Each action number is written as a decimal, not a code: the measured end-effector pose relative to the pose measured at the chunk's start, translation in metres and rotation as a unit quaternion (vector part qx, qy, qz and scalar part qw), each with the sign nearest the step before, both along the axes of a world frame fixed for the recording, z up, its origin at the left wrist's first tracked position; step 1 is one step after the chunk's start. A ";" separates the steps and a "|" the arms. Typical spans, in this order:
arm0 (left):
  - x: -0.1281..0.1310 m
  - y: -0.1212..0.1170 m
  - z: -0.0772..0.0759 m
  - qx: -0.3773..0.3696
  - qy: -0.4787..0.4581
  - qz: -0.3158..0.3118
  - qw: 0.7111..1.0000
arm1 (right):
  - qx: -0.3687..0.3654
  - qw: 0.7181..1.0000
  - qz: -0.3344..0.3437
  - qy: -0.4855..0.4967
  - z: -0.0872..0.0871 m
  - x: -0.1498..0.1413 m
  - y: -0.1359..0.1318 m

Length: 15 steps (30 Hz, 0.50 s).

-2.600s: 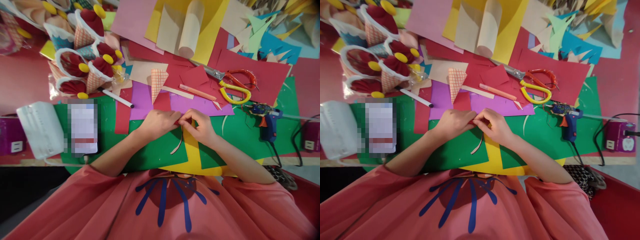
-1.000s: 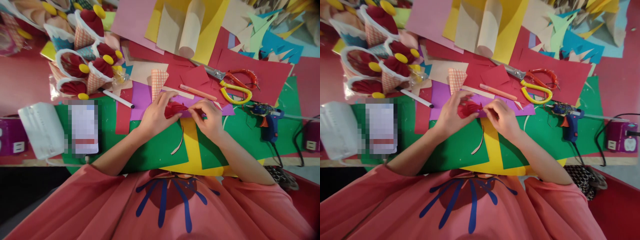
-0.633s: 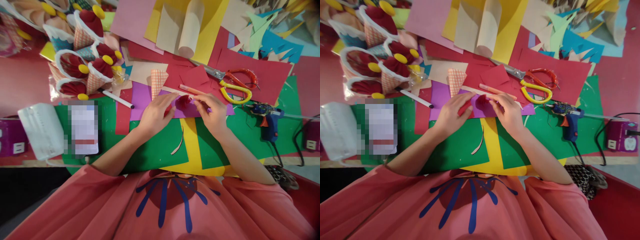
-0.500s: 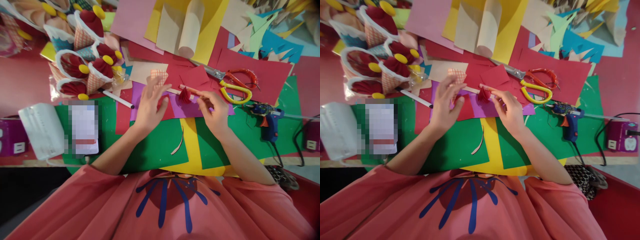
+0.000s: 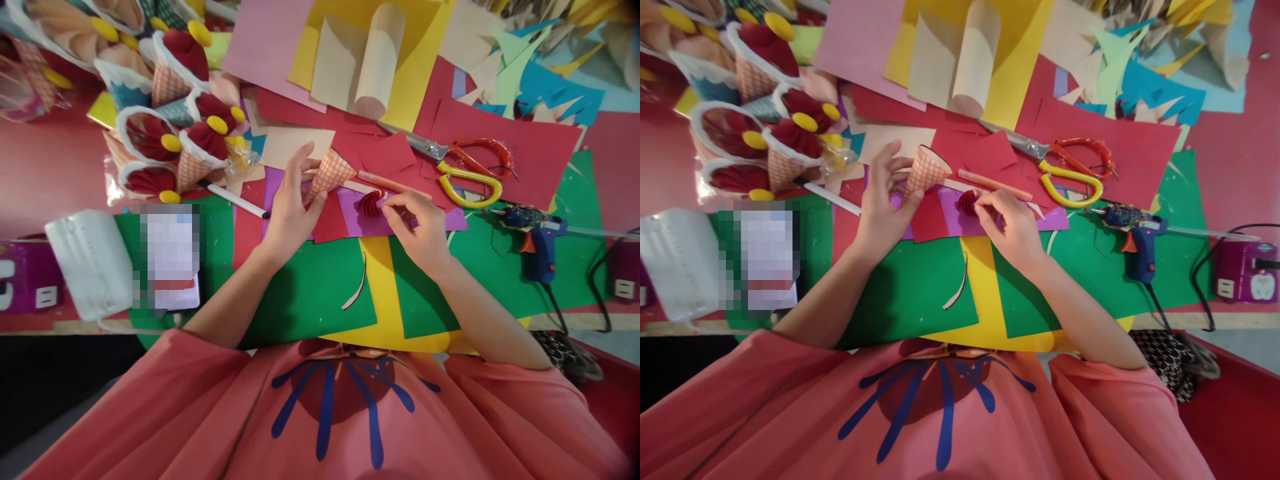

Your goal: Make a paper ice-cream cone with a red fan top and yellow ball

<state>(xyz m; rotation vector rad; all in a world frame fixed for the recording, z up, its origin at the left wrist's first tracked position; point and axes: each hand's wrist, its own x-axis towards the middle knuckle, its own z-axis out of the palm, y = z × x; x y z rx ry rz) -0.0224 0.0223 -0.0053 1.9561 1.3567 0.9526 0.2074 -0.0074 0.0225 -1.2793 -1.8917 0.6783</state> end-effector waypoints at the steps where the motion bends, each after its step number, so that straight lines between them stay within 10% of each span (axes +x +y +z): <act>1: 0.002 -0.002 0.001 -0.007 -0.028 -0.013 1.000 | -0.002 1.000 0.010 0.004 0.000 0.000 -0.001; 8: 0.019 -0.021 0.015 0.002 -0.091 -0.168 0.982 | 0.050 0.993 0.108 -0.008 -0.009 -0.004 -0.008; 15: 0.020 -0.021 0.016 -0.027 -0.134 -0.159 0.978 | 0.047 0.991 0.078 -0.096 0.018 0.003 -0.026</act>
